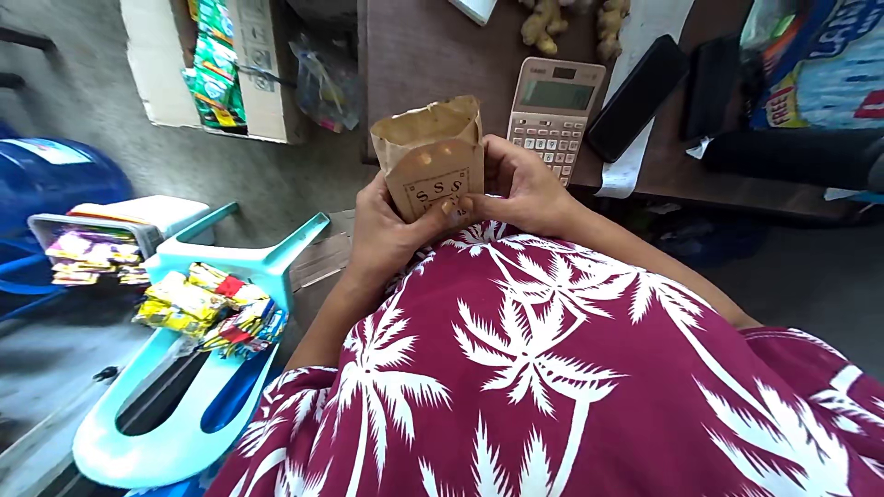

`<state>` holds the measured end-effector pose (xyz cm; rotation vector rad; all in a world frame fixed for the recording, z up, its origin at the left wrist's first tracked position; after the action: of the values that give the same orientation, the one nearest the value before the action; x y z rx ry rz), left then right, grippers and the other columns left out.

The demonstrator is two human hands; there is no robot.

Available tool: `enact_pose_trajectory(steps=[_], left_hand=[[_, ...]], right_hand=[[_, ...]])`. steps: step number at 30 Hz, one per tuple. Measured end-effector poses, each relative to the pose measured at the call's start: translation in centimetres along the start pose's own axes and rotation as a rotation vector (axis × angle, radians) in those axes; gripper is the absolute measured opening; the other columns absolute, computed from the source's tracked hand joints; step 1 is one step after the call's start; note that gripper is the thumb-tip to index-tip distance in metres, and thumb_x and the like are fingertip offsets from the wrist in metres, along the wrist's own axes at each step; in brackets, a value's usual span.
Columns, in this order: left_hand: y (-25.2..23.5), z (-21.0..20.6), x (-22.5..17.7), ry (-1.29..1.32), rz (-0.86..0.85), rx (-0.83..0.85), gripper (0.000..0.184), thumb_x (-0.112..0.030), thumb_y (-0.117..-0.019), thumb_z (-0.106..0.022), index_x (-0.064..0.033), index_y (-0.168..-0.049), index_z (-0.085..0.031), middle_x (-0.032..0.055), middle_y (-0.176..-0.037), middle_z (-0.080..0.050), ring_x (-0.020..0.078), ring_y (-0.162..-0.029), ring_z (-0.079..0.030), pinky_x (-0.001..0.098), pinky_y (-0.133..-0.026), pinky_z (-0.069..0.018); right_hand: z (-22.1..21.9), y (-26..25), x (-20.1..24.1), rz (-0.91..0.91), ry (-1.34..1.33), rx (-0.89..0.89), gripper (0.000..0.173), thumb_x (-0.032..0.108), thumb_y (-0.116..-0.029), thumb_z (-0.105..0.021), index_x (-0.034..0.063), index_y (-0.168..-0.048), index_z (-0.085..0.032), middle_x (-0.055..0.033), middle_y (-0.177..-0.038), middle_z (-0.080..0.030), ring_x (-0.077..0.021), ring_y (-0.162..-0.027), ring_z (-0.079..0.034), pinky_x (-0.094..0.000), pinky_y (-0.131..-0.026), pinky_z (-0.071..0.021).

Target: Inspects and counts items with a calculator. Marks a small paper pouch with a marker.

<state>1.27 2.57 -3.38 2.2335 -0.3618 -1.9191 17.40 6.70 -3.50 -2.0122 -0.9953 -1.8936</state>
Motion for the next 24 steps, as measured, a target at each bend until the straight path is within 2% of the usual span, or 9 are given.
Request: enact_pose_trajectory(steps=[4, 7, 9, 12, 16, 19, 24], left_hand=[[0.4, 0.1, -0.2, -0.015, -0.002, -0.008, 0.041, -0.004, -0.0811, -0.075, -0.0024, -0.118, -0.057, -0.004, -0.103, -0.074, 0.0054, -0.094, -0.073, 0.028, -0.088, -0.0625], [1.1, 0.2, -0.5, -0.034, 0.003, 0.004, 0.045, -0.002, -0.0817, -0.074, -0.0026, -0.122, -0.056, -0.0027, -0.107, -0.074, 0.0057, -0.097, -0.072, 0.0271, -0.088, -0.0621], [1.9, 0.2, -0.7, -0.056, 0.004, 0.055, 0.049, -0.002, -0.0856, -0.073, -0.0058, -0.13, -0.053, -0.0031, -0.113, -0.071, 0.0036, -0.1, -0.07, 0.0238, -0.09, -0.0599], [2.2, 0.3, -0.7, -0.051, 0.012, 0.069, 0.041, -0.007, -0.092, -0.065, -0.0077, -0.131, -0.051, -0.0056, -0.112, -0.07, 0.0014, -0.099, -0.069, 0.0216, -0.088, -0.0587], [2.5, 0.3, -0.7, -0.046, 0.009, 0.093, 0.045, -0.01, -0.0938, -0.06, -0.0069, -0.137, -0.047, -0.0045, -0.117, -0.067, 0.0014, -0.102, -0.067, 0.0209, -0.09, -0.0573], [2.4, -0.1, -1.0, -0.075, 0.016, 0.102, 0.048, -0.005, -0.0897, -0.062, -0.0061, -0.136, -0.048, -0.0028, -0.117, -0.067, 0.002, -0.101, -0.068, 0.0211, -0.088, -0.0586], [2.4, -0.3, -1.1, -0.11, 0.017, 0.089, 0.053, -0.002, -0.085, -0.069, -0.005, -0.134, -0.049, -0.0012, -0.114, -0.069, 0.0027, -0.098, -0.07, 0.0213, -0.086, -0.0597]], right_hand=[[-0.4, -0.1, 0.1, -0.006, 0.02, 0.018, 0.034, 0.007, -0.0875, -0.071, -0.0015, -0.117, -0.056, -0.0047, -0.105, -0.069, -0.0066, -0.094, -0.07, -0.0252, -0.084, -0.0611], [-0.7, -0.1, 0.1, -0.041, 0.064, 0.034, 0.038, 0.011, -0.0876, -0.068, -0.0042, -0.121, -0.059, -0.0074, -0.112, -0.066, -0.0072, -0.098, -0.068, -0.0251, -0.086, -0.0597], [-0.9, -0.1, 0.3, -0.043, 0.091, 0.037, 0.042, 0.012, -0.0878, -0.071, -0.0054, -0.124, -0.06, -0.0083, -0.119, -0.063, -0.0065, -0.102, -0.067, -0.0234, -0.088, -0.0589], [-1.1, 0.0, 0.3, -0.031, 0.098, 0.034, 0.044, 0.015, -0.0883, -0.074, -0.0058, -0.125, -0.06, -0.0086, -0.121, -0.063, -0.0066, -0.103, -0.067, -0.0235, -0.088, -0.0593], [-1.1, 0.2, 0.1, -0.049, 0.075, 0.013, 0.045, 0.012, -0.0869, -0.074, -0.0051, -0.125, -0.059, -0.007, -0.115, -0.068, -0.0064, -0.099, -0.07, -0.0246, -0.088, -0.0602], [-1.3, 0.4, 0.4, -0.066, 0.062, -0.013, 0.042, 0.008, -0.085, -0.072, -0.0041, -0.123, -0.059, -0.0036, -0.107, -0.072, -0.0035, -0.096, -0.071, -0.0228, -0.088, -0.0602], [-1.4, 0.6, 0.7, -0.054, 0.087, -0.063, 0.041, 0.008, -0.0812, -0.074, -0.0028, -0.119, -0.062, -0.0025, -0.104, -0.074, -0.0025, -0.095, -0.071, -0.0224, -0.088, -0.0599]])
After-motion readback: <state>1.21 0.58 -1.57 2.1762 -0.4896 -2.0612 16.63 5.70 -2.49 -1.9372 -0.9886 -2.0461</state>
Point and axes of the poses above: each hand's wrist, its own y-axis away from the middle knuckle, its own z-axis out of the back of the hand, x = y × z, the point moved 7 cm from there along -y, towards the middle knuckle
